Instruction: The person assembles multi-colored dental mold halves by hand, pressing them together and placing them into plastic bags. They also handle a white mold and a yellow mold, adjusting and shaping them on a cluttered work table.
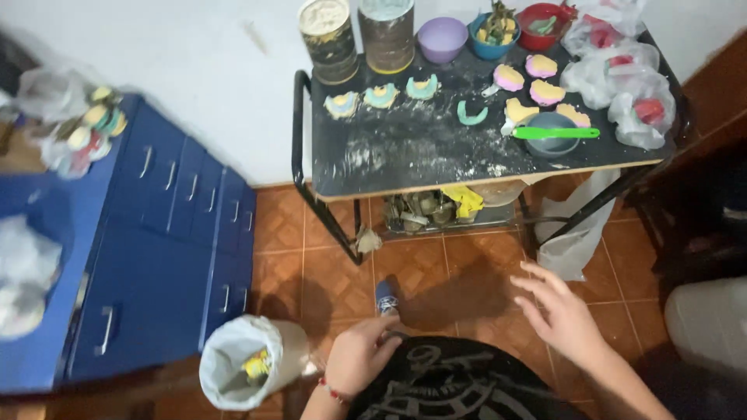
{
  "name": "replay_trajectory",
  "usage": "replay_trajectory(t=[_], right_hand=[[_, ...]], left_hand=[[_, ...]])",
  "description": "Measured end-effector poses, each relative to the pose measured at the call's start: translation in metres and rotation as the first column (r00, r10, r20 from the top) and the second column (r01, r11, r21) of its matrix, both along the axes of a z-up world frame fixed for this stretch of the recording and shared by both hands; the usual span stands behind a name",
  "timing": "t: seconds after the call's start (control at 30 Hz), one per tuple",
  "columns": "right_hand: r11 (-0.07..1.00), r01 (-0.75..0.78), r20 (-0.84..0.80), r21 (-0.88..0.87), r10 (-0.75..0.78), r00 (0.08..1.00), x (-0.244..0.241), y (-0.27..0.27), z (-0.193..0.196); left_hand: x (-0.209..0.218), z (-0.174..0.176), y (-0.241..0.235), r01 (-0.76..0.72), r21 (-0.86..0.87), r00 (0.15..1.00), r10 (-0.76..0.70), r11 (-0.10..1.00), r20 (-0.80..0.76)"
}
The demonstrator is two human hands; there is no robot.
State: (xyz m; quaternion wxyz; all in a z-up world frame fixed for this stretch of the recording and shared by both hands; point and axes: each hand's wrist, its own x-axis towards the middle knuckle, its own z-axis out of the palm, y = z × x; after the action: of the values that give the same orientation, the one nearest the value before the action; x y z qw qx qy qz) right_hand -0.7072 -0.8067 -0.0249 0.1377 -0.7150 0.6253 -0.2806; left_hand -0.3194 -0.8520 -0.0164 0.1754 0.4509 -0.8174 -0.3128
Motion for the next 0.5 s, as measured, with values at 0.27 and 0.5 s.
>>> replay_trajectory(t=[0.27, 0.5], right_hand=[[0.998, 0.026, -0.026, -0.050, -0.027, 0.999, 0.052, -0.209, 0.001], [0.986, 0.150, 0.002, -0.067, -0.150, 0.989, 0.049, -0.395, -0.058]], left_hand=[[0.024, 0.045, -0.190, 0.078, 0.118, 0.997, -0.079, 0.990, 0.003], [0.031, 0.042, -0.280, -0.029, 0.315, 0.999, 0.020, 0.949, 0.032]])
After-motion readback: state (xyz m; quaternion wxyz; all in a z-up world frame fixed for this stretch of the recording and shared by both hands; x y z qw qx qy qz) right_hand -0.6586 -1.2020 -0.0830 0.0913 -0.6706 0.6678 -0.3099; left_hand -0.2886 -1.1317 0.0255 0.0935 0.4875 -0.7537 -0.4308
